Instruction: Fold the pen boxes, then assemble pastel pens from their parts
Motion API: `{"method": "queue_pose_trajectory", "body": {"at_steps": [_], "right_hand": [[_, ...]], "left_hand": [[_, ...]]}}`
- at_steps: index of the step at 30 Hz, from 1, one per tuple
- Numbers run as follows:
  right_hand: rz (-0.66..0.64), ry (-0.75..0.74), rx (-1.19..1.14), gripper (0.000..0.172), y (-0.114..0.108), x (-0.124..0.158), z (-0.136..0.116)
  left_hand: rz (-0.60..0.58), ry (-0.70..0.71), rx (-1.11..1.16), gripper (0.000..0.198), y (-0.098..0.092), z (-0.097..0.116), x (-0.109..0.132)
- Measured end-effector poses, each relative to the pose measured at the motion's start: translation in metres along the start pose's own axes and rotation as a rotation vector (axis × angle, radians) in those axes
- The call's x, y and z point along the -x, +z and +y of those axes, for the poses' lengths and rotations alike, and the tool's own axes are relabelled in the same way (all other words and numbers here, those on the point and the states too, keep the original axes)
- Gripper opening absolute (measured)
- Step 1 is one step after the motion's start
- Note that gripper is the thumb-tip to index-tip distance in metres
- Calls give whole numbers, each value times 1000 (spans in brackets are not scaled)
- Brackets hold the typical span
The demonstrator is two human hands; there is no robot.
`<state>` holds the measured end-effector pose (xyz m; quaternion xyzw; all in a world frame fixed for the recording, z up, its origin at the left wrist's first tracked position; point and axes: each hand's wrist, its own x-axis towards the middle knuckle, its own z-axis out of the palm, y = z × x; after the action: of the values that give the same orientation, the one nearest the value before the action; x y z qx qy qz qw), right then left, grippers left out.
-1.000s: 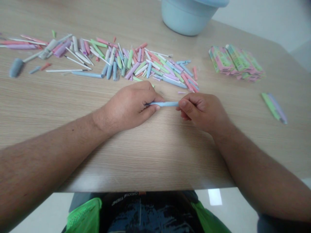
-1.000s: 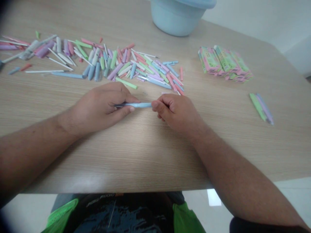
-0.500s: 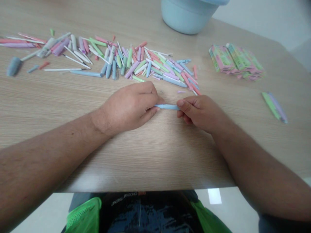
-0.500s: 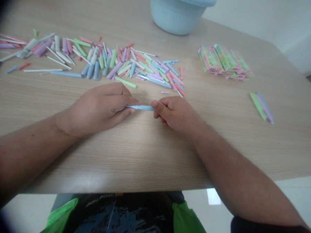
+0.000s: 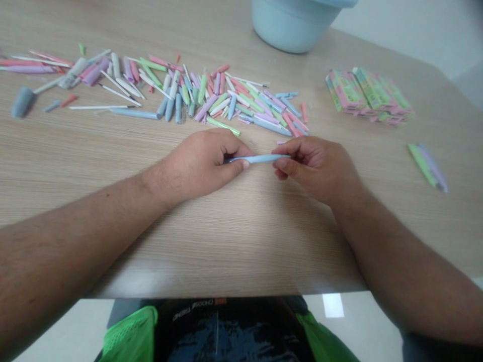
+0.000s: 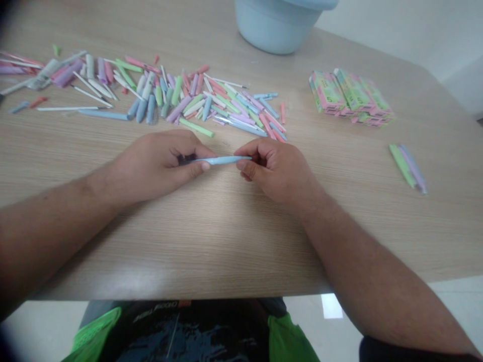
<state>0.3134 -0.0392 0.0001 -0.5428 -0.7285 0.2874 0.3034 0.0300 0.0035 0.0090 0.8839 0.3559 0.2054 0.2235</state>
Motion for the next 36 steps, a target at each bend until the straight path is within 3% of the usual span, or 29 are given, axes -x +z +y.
{"method": "queue_pose_trajectory", "body": {"at_steps": [7, 22, 30, 36], "right_hand": [[7, -47, 130, 25, -7, 3, -11], [59, -140, 131, 23, -8, 6, -17], [7, -99, 272, 26, -12, 3, -23], [-34, -101, 267, 41, -12, 2, -27]], "left_hand": [[-30, -28, 66, 28, -3, 4, -1], [-178, -250, 594, 17, 2, -2, -2], [-126, -146, 423, 18, 2, -3, -1], [-61, -39, 277, 21, -1, -1, 1]]}}
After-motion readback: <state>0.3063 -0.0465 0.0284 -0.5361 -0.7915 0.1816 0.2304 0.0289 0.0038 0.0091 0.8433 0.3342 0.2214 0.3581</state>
